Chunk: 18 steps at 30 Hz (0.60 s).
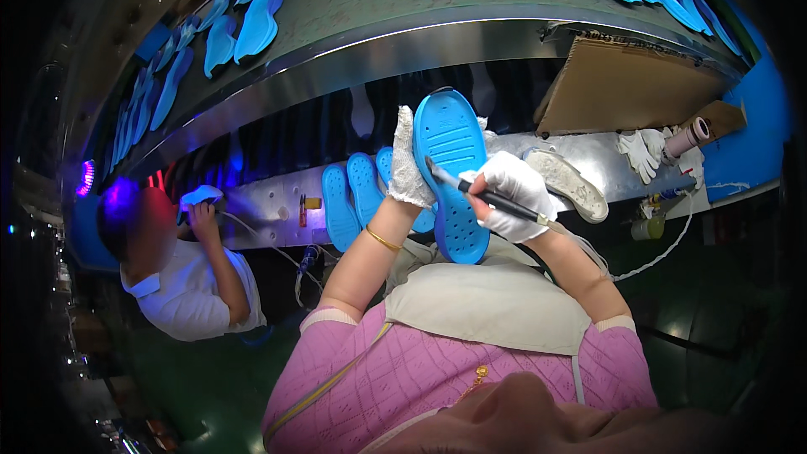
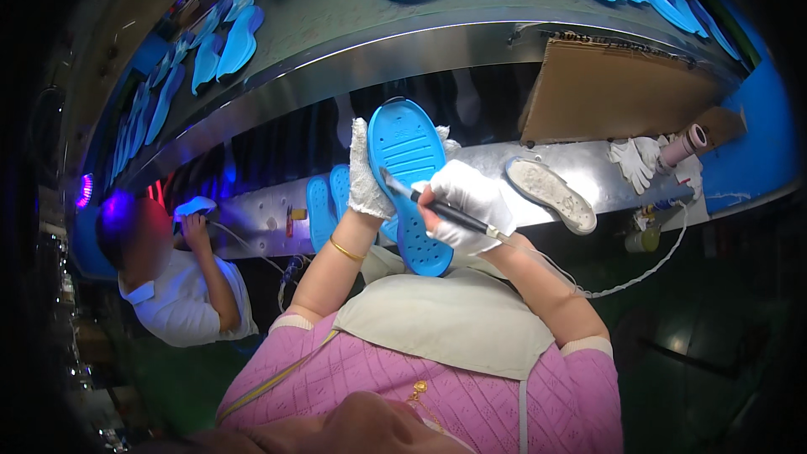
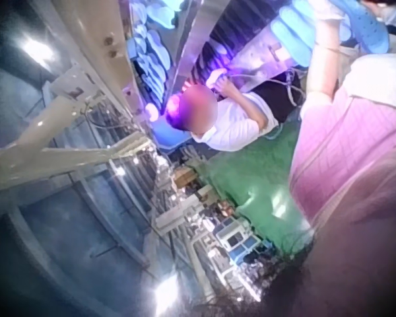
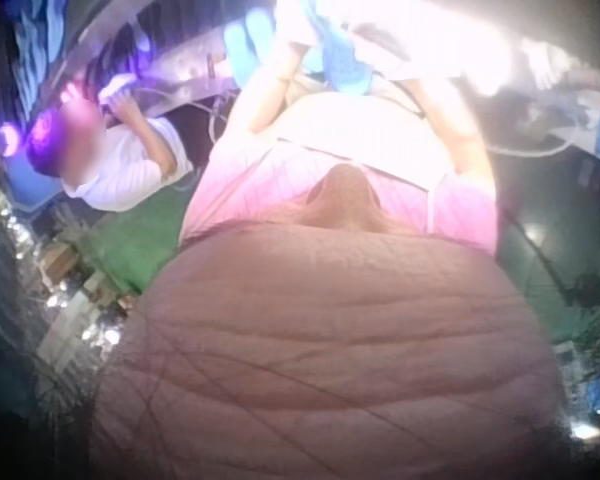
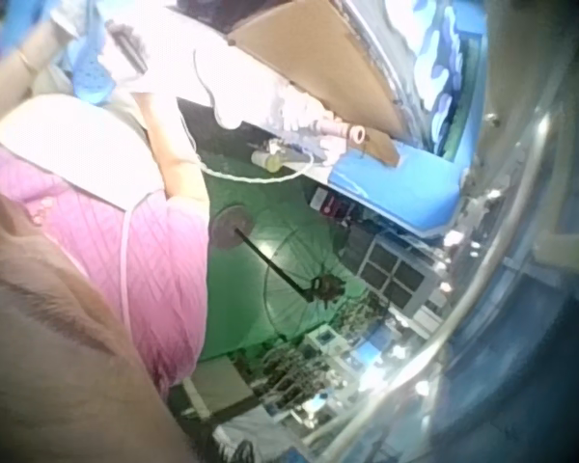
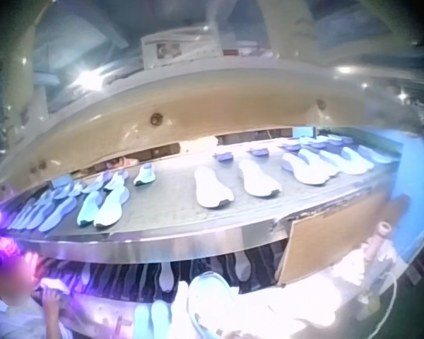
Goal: The person applies glue to shoe soles by picking them from a conveyor, coating their surfaces and edges using a brush tool, and placing them back onto the conveyor belt.
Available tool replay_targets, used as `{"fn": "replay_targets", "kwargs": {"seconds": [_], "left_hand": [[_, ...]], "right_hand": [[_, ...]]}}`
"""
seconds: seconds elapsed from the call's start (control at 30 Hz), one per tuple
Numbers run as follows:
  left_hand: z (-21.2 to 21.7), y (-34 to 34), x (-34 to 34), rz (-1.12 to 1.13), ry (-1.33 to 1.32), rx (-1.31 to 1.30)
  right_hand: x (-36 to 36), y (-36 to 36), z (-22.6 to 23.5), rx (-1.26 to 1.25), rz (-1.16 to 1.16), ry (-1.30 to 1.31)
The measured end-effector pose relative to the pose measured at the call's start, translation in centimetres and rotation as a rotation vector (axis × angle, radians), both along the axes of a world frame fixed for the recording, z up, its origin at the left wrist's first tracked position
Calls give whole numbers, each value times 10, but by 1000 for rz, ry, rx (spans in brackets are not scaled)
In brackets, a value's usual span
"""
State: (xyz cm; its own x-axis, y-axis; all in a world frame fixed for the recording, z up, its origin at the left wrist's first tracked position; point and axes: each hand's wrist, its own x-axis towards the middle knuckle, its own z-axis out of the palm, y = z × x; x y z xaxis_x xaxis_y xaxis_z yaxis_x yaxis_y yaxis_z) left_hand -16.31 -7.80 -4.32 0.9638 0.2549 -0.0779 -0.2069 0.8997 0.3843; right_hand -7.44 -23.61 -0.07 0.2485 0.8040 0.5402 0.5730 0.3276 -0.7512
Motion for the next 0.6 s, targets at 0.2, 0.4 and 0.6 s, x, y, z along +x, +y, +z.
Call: {"fn": "replay_targets", "kwargs": {"seconds": [0.2,0.4,0.6], "left_hand": [[-17,-36,-34,-92,227,380],[-19,-34,-24,19,341,266],[-13,-15,3,85,-130,0]], "right_hand": [[11,-27,-28,-104,-34,543],[5,-23,-28,-262,98,906],[2,-2,-12,51,37,143]]}}
